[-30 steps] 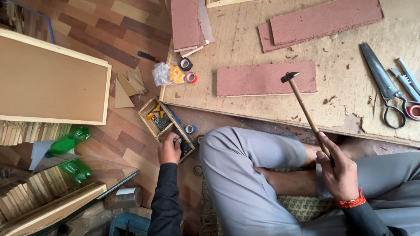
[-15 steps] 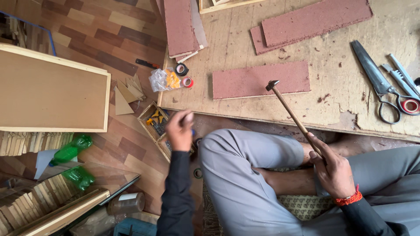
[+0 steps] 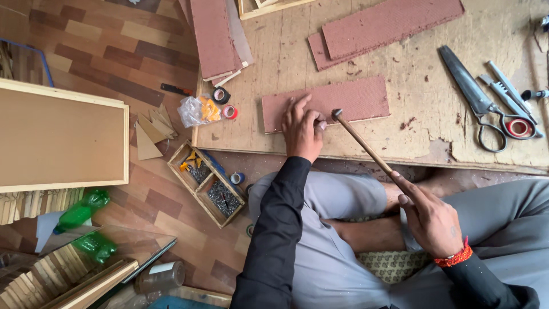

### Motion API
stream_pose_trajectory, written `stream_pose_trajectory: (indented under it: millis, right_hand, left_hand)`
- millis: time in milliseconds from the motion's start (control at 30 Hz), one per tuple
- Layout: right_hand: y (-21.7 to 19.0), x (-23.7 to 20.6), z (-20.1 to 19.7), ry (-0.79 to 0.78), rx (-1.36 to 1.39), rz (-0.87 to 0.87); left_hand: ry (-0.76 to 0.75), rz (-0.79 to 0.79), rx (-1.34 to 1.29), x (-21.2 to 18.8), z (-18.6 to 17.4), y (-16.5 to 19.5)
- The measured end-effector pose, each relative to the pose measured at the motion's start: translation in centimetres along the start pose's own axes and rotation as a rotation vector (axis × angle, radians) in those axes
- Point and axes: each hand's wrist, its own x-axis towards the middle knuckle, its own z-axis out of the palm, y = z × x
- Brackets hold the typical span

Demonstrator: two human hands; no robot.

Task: The person sits on the floor and assembles small wooden frames with red fabric pads. They use shears to trim the fabric edges, then hammer nails to attach the fabric to the wooden pieces. The person repeatedly cuts and hammers multiple units.

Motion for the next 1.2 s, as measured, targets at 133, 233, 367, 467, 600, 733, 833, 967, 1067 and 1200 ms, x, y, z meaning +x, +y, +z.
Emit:
stream_pose_trajectory:
  millis: [133, 233, 367, 467, 600, 733, 833, 967, 1067, 1200]
  right_hand:
    - [-0.7, 0.3, -0.1, 0.066, 0.002, -0.077]
    - [-0.8, 0.4, -0.2, -0.09, -0.038, 0.001]
    - [-0.6, -0.6, -0.1, 0.144, 0.167, -0.084]
    - [-0.6, -1.0, 0.5, 0.299, 0.339, -0.137]
    - [-0.7, -0.4, 1.1, -0.031, 0.155, -0.028]
    - [-1.0, -0.5, 0.9, 0.345, 0.315, -0.088]
    - [-0.7, -0.8, 1.1, 0.246, 0.251, -0.257]
    - [0.5, -0.8, 2.0, 0.091, 0.045, -0.093]
    - [0.7, -1.4, 2.6, 0.254, 0.215, -0.145]
    - [1.1, -0.7, 2.5, -0.011, -0.024, -0.069]
  left_hand:
    - [-0.002, 0.027, 0.032, -0.6, 0.9, -1.2]
    - [0.031, 0.07, 0.028, -0.6, 1.3, -1.5]
    - [0.035, 0.049, -0.037, -0.5, 1.6, -2.0]
    - [0.04, 0.045, -0.127, -0.6, 1.3, -2.7]
    - [0.042, 0.048, -0.192, -0.4, 0.7, -3.2]
    - [0.049, 0.068, -0.216, -0.3, 0.7, -3.0]
    - [0.056, 0.072, -0.206, -0.4, 0.7, -2.9]
    - [0.02, 0.015, -0.193, -0.3, 0.5, -2.6]
    - [-0.031, -0.041, -0.181, -0.3, 0.2, -2.1]
    - [0.008, 0.181, -0.194, -0.2, -1.4, -2.9]
